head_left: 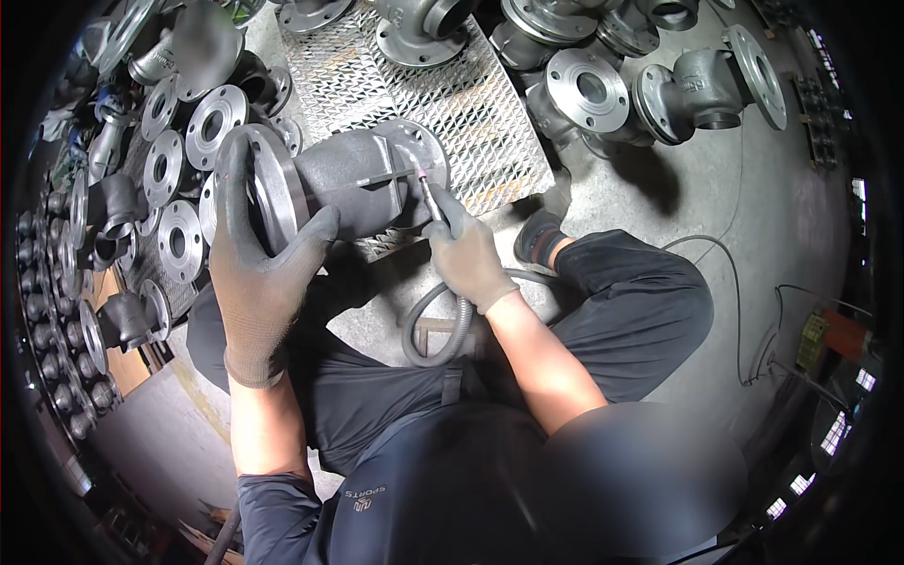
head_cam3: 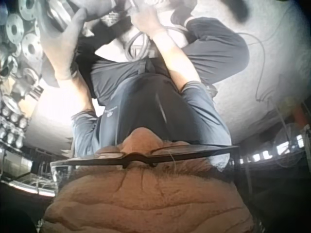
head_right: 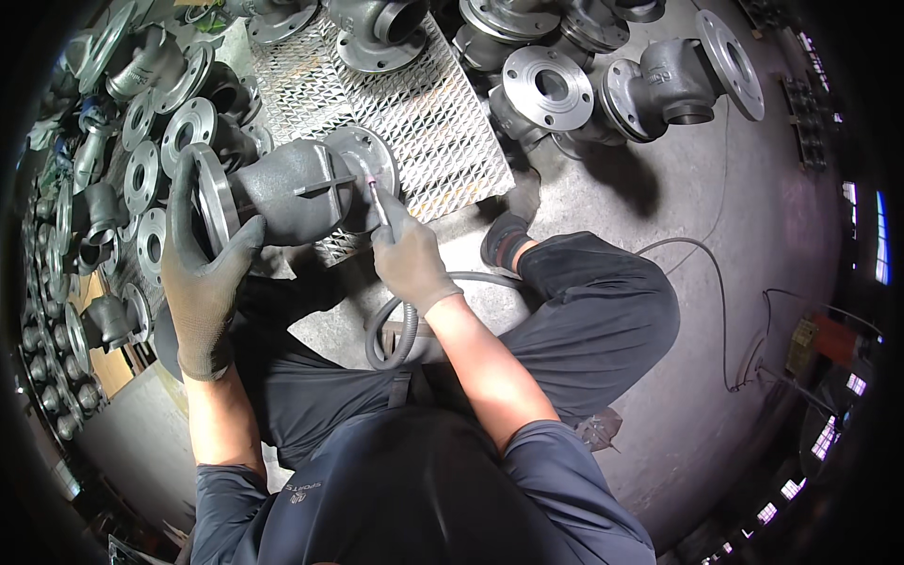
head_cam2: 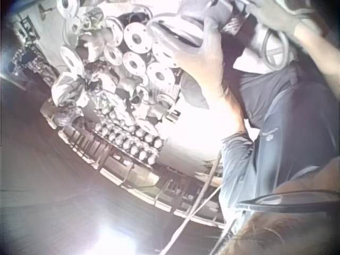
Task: Deburring and marking metal valve body castings using a rotary tool and marking pencil while sitting on the workshop floor.
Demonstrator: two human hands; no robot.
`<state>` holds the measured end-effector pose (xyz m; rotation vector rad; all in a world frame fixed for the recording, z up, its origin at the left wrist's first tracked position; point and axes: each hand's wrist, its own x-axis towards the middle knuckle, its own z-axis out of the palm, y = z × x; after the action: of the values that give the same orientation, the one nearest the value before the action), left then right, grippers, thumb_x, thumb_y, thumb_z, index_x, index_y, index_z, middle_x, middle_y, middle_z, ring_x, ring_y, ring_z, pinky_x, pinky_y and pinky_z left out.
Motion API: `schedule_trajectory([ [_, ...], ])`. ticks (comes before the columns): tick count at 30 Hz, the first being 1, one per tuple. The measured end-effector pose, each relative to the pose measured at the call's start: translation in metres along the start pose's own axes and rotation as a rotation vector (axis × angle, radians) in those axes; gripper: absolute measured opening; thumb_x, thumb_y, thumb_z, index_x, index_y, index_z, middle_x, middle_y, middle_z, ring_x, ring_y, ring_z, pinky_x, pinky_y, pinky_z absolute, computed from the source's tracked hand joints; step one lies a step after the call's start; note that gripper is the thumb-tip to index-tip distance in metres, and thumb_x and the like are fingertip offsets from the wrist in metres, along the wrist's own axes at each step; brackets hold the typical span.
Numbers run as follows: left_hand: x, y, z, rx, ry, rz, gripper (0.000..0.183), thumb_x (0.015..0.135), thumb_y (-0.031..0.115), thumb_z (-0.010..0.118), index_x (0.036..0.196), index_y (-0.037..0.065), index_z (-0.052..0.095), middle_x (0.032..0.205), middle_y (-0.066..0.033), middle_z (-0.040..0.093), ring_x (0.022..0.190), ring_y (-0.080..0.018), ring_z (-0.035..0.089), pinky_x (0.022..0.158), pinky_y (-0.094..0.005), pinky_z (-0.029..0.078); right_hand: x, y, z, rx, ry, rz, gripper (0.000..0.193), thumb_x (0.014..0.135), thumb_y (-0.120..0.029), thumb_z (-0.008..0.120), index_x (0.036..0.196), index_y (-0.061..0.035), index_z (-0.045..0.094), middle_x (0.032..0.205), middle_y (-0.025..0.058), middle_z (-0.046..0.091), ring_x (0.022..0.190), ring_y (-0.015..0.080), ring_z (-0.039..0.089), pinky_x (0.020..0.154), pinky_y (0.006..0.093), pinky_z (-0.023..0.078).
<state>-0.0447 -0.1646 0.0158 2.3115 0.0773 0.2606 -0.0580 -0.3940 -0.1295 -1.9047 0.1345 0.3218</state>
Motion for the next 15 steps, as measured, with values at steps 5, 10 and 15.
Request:
schedule_trajectory([
  [5,-0.002,0.001,0.0,-0.09,0.022,-0.031,0.101,0.085,0.025,0.089,0.168,-0.007,0.044,0.17,-0.0255,0.052,0.16,-0.0316,0.049,0.132,-0.0429,0.036,0.004,0.008,0.006,-0.025,0.046,-0.081,0.059,0.102,-0.009,0.06,0.161,-0.0014,0.058,0.128,0.0311,0.077,0.119,0.0415,0.077,0.105,0.0426,0.057],
  [10,0.0,0.003,-0.002,-0.117,0.034,-0.065,0.101,0.085,0.023,0.089,0.169,-0.008,0.042,0.17,-0.0261,0.052,0.158,-0.0305,0.05,0.131,-0.042,0.036,0.005,-0.01,-0.002,0.008,0.002,0.023,0.057,0.102,-0.01,0.06,0.159,0.0007,0.059,0.139,0.0332,0.073,0.133,0.0429,0.072,0.114,0.0445,0.053],
  [15,0.001,0.002,-0.004,-0.116,0.038,-0.117,0.1,0.085,0.022,0.089,0.169,-0.008,0.042,0.168,-0.0258,0.053,0.156,-0.0304,0.052,0.13,-0.0417,0.038,0.011,-0.003,0.003,-0.008,0.025,-0.08,0.055,0.105,-0.007,0.055,0.16,-0.0003,0.057,0.14,0.0331,0.071,0.133,0.0485,0.068,0.113,0.0483,0.054],
])
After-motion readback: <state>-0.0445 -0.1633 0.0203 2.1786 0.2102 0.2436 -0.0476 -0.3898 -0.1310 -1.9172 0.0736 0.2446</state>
